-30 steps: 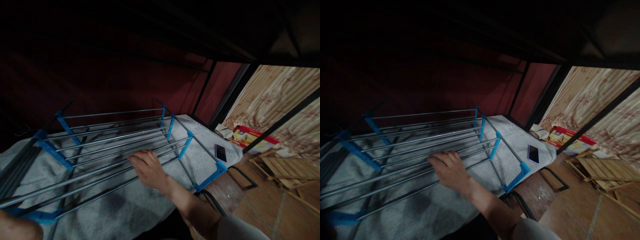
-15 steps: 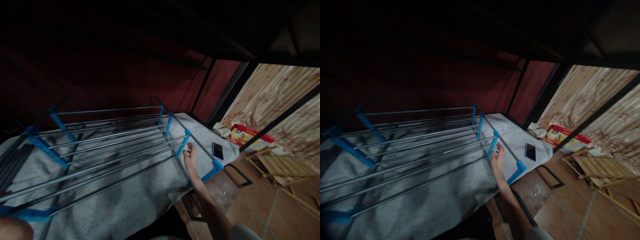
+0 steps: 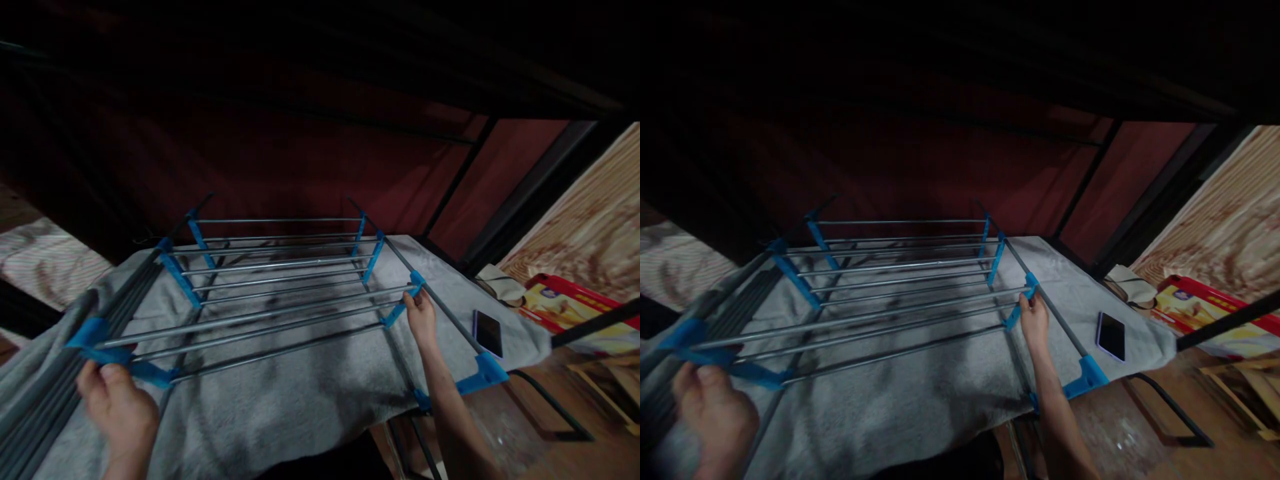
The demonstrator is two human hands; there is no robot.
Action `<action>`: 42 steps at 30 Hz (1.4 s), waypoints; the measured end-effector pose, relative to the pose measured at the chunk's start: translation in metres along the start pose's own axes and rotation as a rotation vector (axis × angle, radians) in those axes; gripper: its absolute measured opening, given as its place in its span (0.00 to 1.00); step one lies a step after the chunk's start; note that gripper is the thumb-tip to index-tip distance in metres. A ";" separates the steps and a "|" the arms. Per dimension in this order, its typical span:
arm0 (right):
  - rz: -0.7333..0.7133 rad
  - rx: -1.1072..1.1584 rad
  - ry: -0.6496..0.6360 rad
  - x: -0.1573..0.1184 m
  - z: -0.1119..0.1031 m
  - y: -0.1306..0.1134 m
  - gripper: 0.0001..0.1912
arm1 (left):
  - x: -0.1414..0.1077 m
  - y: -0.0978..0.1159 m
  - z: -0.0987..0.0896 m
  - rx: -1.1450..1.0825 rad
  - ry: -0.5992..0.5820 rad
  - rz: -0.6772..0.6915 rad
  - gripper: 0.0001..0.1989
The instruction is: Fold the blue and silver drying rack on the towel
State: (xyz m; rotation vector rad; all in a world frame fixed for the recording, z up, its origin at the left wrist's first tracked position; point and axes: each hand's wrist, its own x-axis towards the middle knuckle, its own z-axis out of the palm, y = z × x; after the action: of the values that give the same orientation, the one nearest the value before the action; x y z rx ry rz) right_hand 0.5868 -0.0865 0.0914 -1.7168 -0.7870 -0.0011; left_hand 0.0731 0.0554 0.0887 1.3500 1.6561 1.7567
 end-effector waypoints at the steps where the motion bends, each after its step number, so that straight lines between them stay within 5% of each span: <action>1: 0.003 -0.026 -0.004 0.000 -0.001 0.001 0.19 | -0.003 -0.007 -0.001 0.022 0.021 0.034 0.19; 8: 0.019 -0.150 -0.002 0.002 -0.006 0.002 0.20 | -0.010 -0.022 0.000 0.022 -0.045 0.068 0.19; 18: -0.012 -0.188 0.045 0.006 -0.009 0.000 0.24 | -0.003 -0.028 0.007 -0.119 0.012 -0.071 0.24; 42: 0.126 0.022 0.101 0.013 0.003 0.001 0.30 | 0.012 -0.035 0.033 -0.321 0.116 -0.110 0.17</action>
State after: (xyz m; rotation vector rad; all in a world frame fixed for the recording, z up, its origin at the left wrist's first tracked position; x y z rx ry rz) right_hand 0.5965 -0.0775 0.0949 -1.7292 -0.6018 0.0067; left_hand 0.0834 0.0914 0.0563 1.0125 1.3984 1.9635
